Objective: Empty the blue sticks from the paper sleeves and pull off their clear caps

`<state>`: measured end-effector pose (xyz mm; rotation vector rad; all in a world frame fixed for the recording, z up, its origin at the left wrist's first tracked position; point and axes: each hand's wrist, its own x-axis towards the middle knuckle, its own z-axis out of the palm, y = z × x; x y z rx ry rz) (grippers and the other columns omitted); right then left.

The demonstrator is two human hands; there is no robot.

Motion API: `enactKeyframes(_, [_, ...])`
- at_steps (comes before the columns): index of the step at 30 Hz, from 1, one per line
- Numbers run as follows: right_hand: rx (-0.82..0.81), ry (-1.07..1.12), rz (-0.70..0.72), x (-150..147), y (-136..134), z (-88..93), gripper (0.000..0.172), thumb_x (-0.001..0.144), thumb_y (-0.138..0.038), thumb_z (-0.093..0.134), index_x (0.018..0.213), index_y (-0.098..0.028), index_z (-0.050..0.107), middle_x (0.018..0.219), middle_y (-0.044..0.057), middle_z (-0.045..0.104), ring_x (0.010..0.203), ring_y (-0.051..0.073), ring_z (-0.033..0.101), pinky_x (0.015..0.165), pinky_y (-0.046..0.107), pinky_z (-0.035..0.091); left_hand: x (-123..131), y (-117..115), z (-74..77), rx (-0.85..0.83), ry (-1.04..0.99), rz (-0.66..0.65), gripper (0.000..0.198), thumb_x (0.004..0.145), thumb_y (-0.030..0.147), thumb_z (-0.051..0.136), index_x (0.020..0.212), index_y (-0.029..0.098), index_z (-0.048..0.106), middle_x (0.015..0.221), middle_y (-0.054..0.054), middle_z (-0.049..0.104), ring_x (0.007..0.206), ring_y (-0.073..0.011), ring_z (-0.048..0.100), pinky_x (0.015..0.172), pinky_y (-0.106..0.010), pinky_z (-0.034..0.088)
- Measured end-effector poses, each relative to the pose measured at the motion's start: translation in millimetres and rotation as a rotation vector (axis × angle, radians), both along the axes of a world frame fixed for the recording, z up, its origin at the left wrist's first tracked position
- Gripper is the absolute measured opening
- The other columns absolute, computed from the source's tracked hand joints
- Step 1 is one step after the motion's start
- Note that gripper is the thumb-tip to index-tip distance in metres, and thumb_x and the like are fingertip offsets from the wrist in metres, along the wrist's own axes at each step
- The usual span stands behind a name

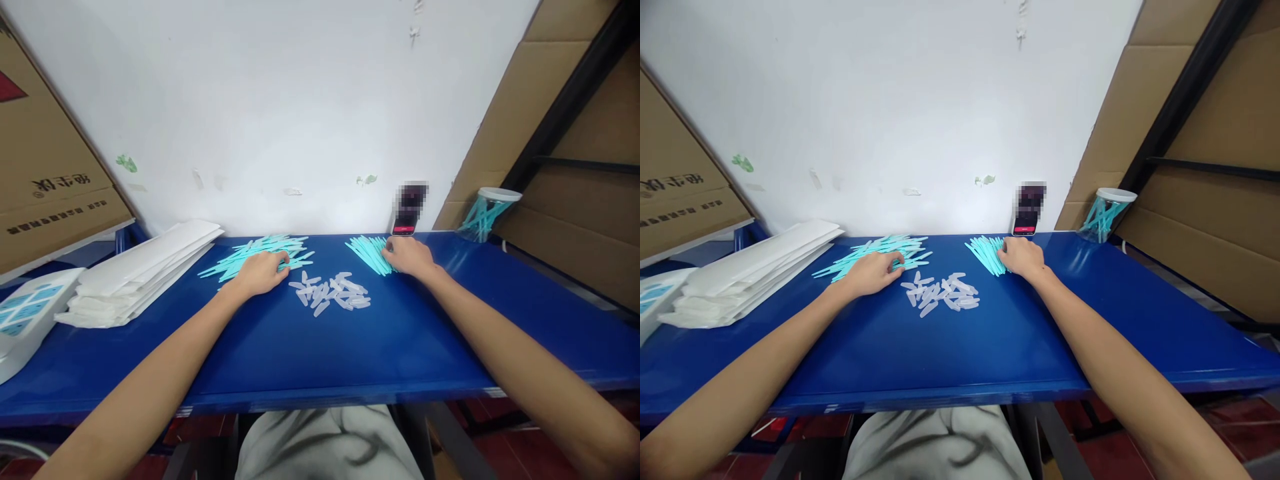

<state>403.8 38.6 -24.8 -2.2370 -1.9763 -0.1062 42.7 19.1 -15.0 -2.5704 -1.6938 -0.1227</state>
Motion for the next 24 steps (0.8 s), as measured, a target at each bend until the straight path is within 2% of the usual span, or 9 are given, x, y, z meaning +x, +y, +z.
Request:
enactKeyframes(12, [0.002,0.033,0.031,-5.6,-2.5,1.1,0.032,0.090,-0.036,0.046,0.105,-0.020,0.069,0.106,0.014,0.072,0.097,0.032,0.069,0.074,0.037,0.048,1.6,-1.1,-0.3,0.006,0.041,0.057,0.041,0.094,0.047,0.041,0.121,0.022,0.061,0.098,-0.008,0.075,0.088,-0.0274,0.069,0.067,-0.032,0.044])
enactKeyframes(18, [0.004,0.082,0.031,-4.2,-1.4,1.7,0.032,0.091,-0.036,0.046,0.107,-0.018,0.066,0.106,0.016,0.071,0.095,0.033,0.069,0.073,0.037,0.047,3.4,-3.8,3.0,0.008,0.053,0.051,0.035,0.093,0.046,0.043,0.112,0.022,0.061,0.095,-0.009,0.075,0.088,-0.0280,0.069,0.068,-0.033,0.045])
enactKeyframes(24, [0.019,0.119,0.040,-5.3,-2.7,2.5,0.038,0.092,-0.037,0.048,0.119,-0.015,0.061,0.110,0.019,0.070,0.095,0.032,0.068,0.074,0.036,0.047,2.6,-4.4,2.3,0.006,0.070,0.064,0.036,0.094,0.046,0.043,0.108,0.021,0.064,0.098,-0.010,0.076,0.090,-0.0278,0.070,0.071,-0.033,0.047])
